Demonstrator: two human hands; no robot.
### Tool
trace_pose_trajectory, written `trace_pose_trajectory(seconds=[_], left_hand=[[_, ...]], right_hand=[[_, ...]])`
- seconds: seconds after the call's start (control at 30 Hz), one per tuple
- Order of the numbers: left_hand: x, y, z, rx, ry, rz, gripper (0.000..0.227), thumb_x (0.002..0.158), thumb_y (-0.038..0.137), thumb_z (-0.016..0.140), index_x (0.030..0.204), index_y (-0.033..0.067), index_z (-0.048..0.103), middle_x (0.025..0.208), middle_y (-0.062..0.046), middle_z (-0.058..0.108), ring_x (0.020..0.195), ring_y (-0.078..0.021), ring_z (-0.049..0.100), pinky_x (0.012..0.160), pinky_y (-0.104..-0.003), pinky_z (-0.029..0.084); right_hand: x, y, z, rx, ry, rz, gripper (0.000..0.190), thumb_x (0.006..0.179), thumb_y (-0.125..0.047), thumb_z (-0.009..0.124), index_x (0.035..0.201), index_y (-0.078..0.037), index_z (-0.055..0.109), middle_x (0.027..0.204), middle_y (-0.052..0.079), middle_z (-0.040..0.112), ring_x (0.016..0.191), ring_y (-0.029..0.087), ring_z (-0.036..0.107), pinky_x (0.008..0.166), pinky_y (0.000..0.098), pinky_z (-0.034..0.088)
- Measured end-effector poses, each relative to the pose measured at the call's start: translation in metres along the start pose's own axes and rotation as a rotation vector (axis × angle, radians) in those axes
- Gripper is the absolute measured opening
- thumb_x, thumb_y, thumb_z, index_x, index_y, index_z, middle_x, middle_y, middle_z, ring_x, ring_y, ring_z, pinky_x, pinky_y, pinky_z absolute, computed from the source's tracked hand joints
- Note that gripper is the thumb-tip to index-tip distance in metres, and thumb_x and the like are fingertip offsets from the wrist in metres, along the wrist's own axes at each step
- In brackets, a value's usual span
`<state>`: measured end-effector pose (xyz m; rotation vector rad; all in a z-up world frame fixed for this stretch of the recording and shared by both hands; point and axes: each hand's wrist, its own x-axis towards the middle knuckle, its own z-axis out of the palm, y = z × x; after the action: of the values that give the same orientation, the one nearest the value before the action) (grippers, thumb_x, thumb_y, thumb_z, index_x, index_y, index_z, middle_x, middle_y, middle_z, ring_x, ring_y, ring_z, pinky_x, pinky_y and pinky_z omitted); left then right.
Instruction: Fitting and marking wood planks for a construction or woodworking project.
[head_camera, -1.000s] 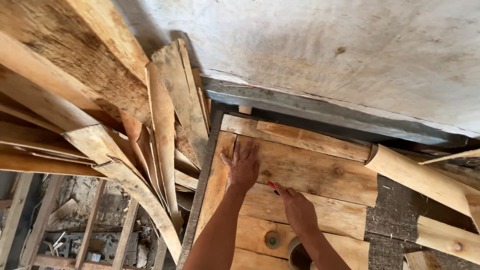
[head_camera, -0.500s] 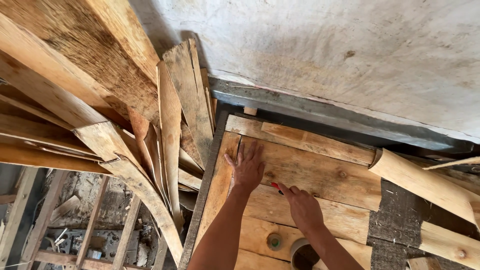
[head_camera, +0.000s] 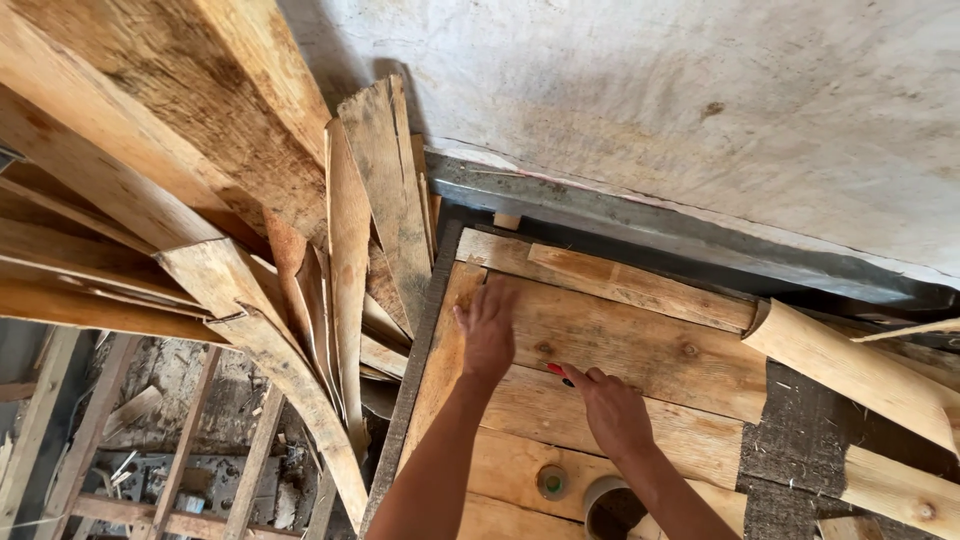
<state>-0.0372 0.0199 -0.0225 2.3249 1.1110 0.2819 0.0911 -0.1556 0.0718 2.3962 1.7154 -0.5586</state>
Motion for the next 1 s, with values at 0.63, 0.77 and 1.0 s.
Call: trace_pose_trajectory(seconds=[0.63,0.77,1.0], left_hand=[[-0.063,-0.068,-0.016,-0.113,0.274,0.126,0.029,0.099,0.012,0.059,0.124,0.0027,0.070,0.143,-0.015,0.060,0.139,-0.0370,0.050,0.115,-0.045,0.041],[-0.066,-0.070,-0.012,-0.157,0.293,0.136,0.029,0.099,0.015,0.060,0.125,0.0041,0.069,0.145,-0.014,0.060,0.140,-0.0360,0.050,0.116,-0.045,0.040],[-0.066,-0.063,-0.004,-0.129,0.305,0.091,0.030,0.099,0.013,0.059,0.126,0.0056,0.067,0.147,-0.014,0.059,0.142,-0.0362,0.048,0.119,-0.049,0.035]], right_hand=[[-0.008,0.022,0.047,0.356,0.287,-0.026,0.038,0.094,-0.012,0.059,0.132,-0.010,0.062,0.114,0.013,0.071,0.103,0.035,0.066,0.084,0.0462,0.054],[-0.021,0.028,0.036,0.467,0.286,0.065,0.036,0.094,-0.014,0.060,0.130,-0.010,0.063,0.111,0.015,0.071,0.101,0.036,0.066,0.083,0.0470,0.053],[-0.038,0.101,0.104,0.763,0.575,0.684,0.031,0.103,-0.032,0.061,0.116,-0.005,0.060,0.099,0.022,0.068,0.097,0.040,0.065,0.080,0.0458,0.050]])
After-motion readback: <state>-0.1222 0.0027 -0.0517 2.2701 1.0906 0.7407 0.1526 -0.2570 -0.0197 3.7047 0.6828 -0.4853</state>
